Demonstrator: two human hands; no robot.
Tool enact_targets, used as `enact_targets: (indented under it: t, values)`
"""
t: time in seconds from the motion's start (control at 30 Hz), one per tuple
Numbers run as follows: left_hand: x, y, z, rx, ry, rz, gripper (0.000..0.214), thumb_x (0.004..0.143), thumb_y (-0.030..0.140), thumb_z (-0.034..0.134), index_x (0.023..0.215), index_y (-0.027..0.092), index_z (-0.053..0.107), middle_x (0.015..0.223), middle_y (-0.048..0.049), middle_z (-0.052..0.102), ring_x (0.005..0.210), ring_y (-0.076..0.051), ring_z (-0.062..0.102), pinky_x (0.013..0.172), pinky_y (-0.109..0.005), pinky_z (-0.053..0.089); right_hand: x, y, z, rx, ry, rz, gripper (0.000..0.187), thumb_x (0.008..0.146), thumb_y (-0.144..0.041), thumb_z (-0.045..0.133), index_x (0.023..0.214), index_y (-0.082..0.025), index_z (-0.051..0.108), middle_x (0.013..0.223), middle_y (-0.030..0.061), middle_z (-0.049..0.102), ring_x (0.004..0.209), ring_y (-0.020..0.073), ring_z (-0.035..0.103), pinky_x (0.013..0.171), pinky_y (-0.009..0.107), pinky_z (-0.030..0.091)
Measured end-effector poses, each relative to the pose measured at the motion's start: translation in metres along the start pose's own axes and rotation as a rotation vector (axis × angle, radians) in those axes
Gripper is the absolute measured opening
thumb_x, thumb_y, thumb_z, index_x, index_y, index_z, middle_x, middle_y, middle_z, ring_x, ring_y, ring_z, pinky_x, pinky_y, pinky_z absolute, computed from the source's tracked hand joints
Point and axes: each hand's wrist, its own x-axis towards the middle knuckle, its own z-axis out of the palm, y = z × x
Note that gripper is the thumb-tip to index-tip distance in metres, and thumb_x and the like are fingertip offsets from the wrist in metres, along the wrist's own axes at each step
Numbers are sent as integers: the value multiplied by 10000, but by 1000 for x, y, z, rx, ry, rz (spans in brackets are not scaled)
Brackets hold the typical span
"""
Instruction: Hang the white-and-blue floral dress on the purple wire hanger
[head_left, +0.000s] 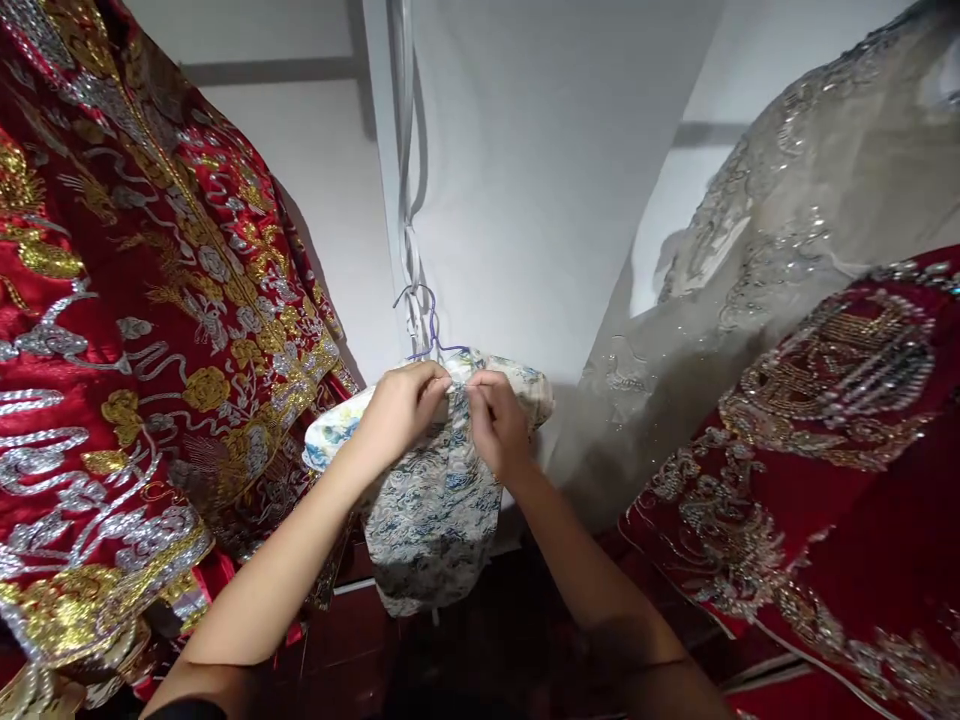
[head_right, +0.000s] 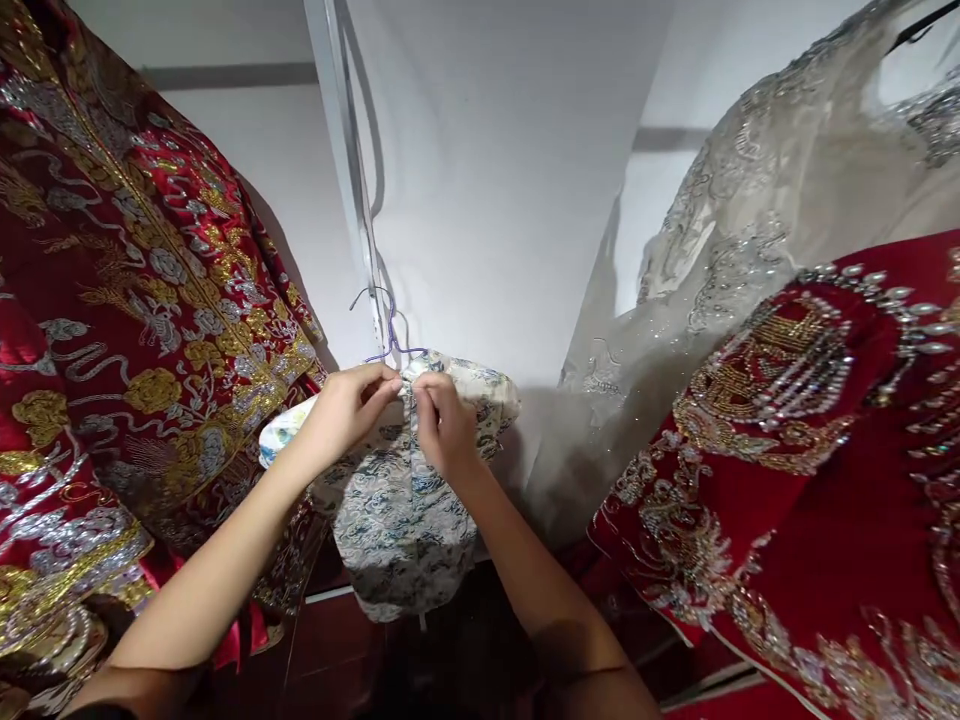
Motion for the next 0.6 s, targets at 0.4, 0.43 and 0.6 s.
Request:
enact_targets:
  t: [0.4, 0.43, 0.6]
  values:
    - [-11, -6, 20, -388, 161, -221, 286, 960, 416, 526, 809, 175, 560, 676, 23, 494, 581, -115, 425, 558, -229, 315, -14, 33, 7, 68, -264, -134, 206, 1019, -331, 408, 1050, -217, 576, 696, 9, 635, 579, 142, 548, 603, 268, 387]
    - [-11, -6, 19, -436, 161, -241, 284, 953, 414, 540, 801, 175, 555, 674, 24, 489, 571, -110, 414, 548, -227, 307, -15, 34, 6, 68, -273, -145, 206, 1019, -326, 408, 1049, -218, 581, 700, 15, 641, 587, 148, 553, 605, 272, 386]
    - [-12, -2, 17, -557, 195, -293, 279, 941, 404, 565, 786, 173, 555, 661, 27, 470, 543, -99, 384, 524, -221, 287, -21, 39, 16, 70, -300, -184, 195, 1010, -288, 411, 1024, -219, 592, 702, 24, 640, 565, 153, 517, 582, 270, 353]
